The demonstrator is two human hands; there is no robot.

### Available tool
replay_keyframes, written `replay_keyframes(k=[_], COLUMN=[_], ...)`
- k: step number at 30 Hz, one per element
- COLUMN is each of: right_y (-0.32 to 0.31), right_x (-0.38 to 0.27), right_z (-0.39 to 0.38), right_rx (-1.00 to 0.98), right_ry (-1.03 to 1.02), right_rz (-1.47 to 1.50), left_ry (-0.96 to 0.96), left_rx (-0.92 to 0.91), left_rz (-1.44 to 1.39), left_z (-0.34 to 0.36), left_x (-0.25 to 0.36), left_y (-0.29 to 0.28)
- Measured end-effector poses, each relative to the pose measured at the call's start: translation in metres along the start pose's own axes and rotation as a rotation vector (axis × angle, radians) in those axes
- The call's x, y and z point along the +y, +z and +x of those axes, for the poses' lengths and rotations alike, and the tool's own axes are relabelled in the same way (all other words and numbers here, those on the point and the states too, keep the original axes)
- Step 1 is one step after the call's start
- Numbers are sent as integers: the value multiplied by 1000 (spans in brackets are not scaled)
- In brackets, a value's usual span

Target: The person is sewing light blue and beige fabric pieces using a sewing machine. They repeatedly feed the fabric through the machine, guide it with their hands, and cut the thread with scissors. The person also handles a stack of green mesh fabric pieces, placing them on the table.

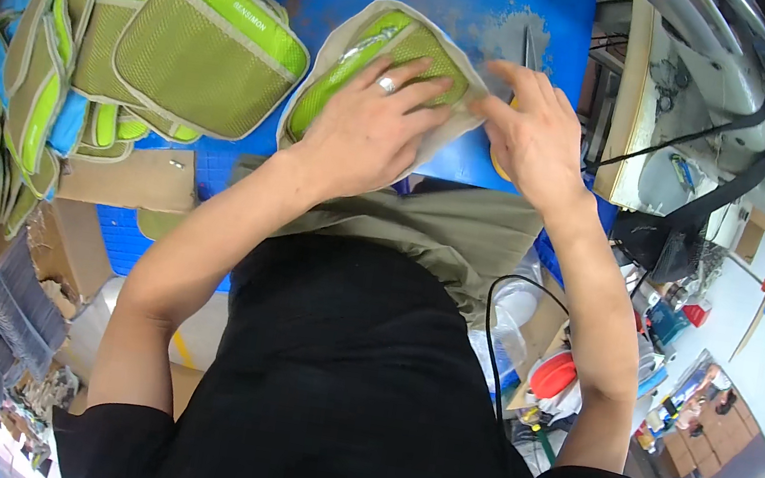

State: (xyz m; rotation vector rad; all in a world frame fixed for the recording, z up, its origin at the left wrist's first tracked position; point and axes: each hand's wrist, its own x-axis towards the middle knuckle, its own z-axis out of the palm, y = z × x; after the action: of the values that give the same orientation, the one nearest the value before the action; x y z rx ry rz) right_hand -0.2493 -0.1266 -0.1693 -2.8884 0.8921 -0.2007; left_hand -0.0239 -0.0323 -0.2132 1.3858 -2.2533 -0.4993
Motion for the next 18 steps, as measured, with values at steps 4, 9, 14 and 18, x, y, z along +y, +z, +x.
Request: replay_keyframes(k=[4, 9, 14, 18], right_y=[-4, 1, 2, 0], right_x=[3, 5, 9, 9], right_z=[6, 8, 6, 8], right_rx=[-11, -38, -88, -104], right_ry=[-54, -94, -113, -134], right_rz=[-18, -60, -4, -2], left_ry=[-3, -21, -19, -12], left_rx=[76, 87, -11, 0], left_rz=[-63, -91, -136, -197], left_z=[-1, -3, -2, -2], left_x=[-4, -6, -11, -14], left_y=[3, 6, 2, 0])
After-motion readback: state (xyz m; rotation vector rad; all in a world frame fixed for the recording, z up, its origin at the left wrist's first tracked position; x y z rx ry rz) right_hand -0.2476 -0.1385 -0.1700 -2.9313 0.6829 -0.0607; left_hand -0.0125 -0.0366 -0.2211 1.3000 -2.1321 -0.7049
